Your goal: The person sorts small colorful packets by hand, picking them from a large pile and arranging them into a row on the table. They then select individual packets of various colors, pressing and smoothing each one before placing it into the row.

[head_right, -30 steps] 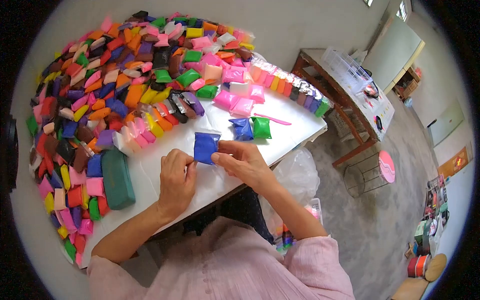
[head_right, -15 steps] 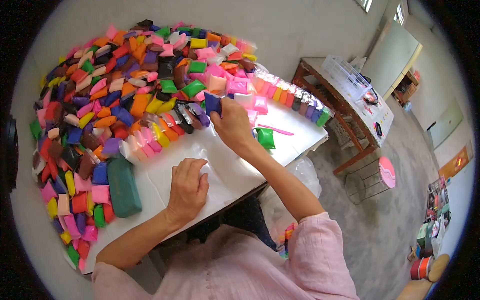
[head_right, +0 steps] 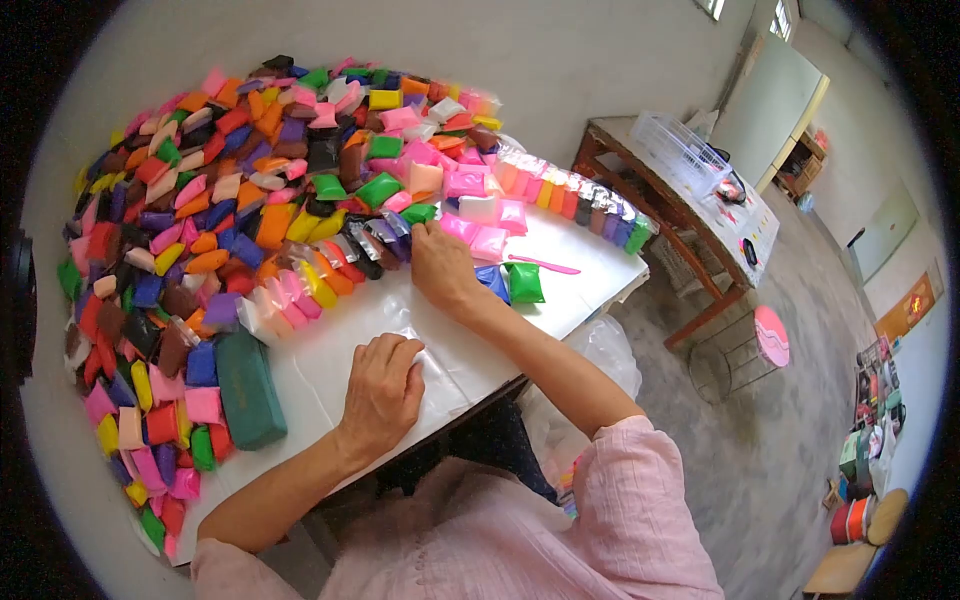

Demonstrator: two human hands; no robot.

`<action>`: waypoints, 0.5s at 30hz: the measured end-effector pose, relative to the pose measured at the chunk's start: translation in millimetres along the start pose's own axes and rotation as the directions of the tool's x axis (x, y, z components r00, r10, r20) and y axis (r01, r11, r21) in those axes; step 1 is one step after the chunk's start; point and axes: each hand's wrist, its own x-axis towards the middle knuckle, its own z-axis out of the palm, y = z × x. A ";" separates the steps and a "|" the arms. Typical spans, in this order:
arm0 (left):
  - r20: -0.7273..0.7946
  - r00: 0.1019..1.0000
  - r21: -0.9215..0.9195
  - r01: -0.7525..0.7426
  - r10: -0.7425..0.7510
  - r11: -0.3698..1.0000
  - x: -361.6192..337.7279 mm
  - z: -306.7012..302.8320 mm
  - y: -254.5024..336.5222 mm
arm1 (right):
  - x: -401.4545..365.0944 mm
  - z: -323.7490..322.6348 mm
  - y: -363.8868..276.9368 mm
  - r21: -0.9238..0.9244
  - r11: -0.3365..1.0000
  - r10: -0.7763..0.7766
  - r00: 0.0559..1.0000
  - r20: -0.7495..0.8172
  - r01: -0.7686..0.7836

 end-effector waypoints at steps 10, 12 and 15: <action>-0.014 1.000 0.006 0.007 -0.007 1.000 0.7 0.2 2.2 | -6.2 -28.6 -13.5 -0.043 0.999 0.024 0.997 -0.068 -0.027; -0.015 1.000 0.010 0.001 -0.001 1.000 0.5 0.5 2.2 | -23.3 -45.4 -20.5 0.002 1.000 -0.003 0.999 -0.047 0.003; -0.007 1.000 0.027 -0.020 0.020 0.999 0.5 1.7 0.9 | -58.1 -68.2 -28.9 0.051 0.994 -0.092 0.995 -0.044 0.095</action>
